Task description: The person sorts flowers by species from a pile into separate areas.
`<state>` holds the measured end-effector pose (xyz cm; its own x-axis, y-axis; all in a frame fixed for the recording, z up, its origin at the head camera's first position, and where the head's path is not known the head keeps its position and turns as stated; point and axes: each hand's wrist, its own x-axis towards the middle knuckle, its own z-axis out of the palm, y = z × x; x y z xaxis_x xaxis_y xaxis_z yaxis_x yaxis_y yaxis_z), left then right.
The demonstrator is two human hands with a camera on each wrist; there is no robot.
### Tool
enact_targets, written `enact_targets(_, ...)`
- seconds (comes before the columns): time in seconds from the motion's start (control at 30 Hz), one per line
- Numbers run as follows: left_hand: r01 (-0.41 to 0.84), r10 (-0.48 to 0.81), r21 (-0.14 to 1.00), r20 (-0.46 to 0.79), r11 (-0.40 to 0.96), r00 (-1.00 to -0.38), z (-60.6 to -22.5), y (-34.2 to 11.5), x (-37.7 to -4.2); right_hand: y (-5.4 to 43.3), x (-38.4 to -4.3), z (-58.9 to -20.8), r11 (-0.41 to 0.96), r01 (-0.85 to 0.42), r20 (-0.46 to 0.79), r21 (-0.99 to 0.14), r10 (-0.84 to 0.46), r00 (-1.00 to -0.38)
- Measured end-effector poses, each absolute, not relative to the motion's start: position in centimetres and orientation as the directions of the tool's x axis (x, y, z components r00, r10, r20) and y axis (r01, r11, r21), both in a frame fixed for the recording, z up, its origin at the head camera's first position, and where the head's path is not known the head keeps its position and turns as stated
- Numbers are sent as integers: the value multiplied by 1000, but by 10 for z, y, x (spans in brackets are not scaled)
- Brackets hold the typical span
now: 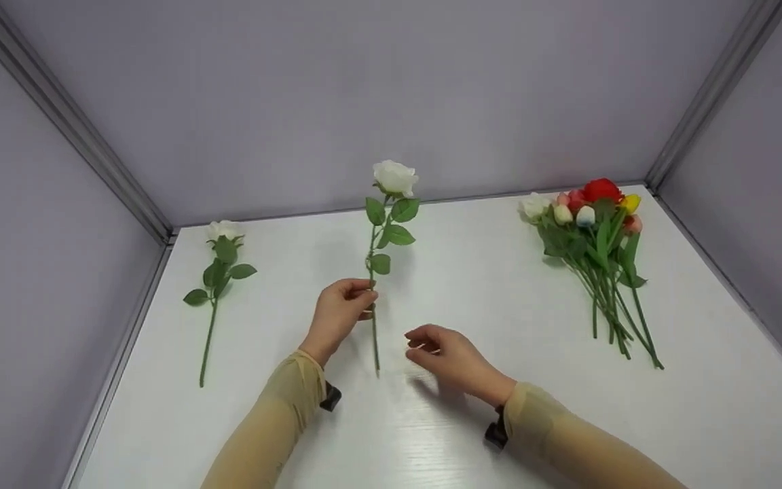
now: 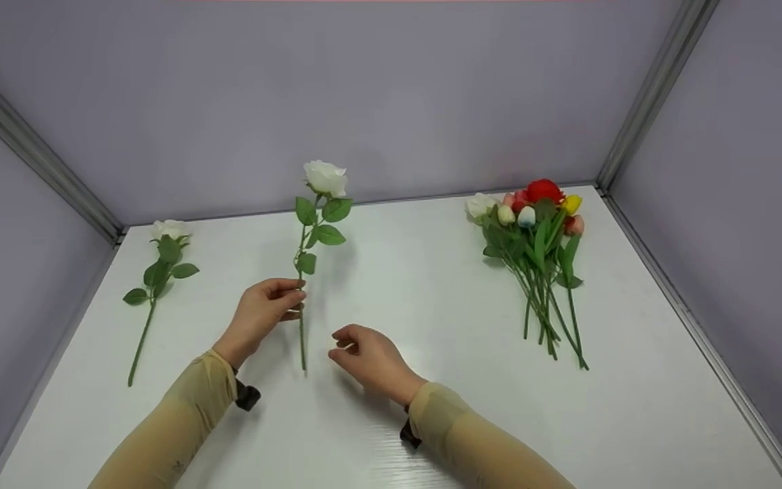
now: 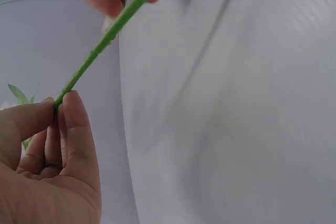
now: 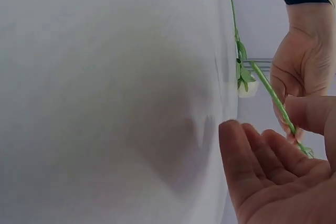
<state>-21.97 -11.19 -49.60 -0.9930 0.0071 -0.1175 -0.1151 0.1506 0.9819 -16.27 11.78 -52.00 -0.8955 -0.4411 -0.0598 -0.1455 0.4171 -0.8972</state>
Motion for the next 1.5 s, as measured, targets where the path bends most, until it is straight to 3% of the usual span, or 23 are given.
enact_targets(0.2,-179,-127,897,-138,403,-982,-492,-204,-228,110,-163,-509,567,-355,33,-743,-500,-866)
enact_targets(0.37,-212,-234,724,-71,656,-970,-492,-275,-220,95,-172,-503,689,-556,107,-465,-579,-808)
enact_targets(0.47,-260,-298,654,-55,711,-953,-494,-300,-212,84,-179,-501,721,-640,128,-266,-631,-765)
enact_targets(0.57,-286,-328,629,-52,723,-943,-501,-312,-208,75,-184,-499,727,-668,124,-158,-657,-744)
enact_targets(0.9,-271,-355,574,37,773,-934,-520,-322,-205,66,-185,-503,721,-668,63,-183,-670,-740)
enact_targets(1.17,-269,-353,528,62,806,-933,-516,-317,-206,102,-193,-507,760,-611,75,-223,-611,-788)
enact_targets(1.37,-38,-157,485,207,874,-966,-514,-281,-214,154,-211,-510,812,-513,168,-277,-485,-858)
enact_targets(1.5,135,43,434,215,891,-976,-514,-235,-216,198,-223,-511,847,-426,212,-319,-375,-903)
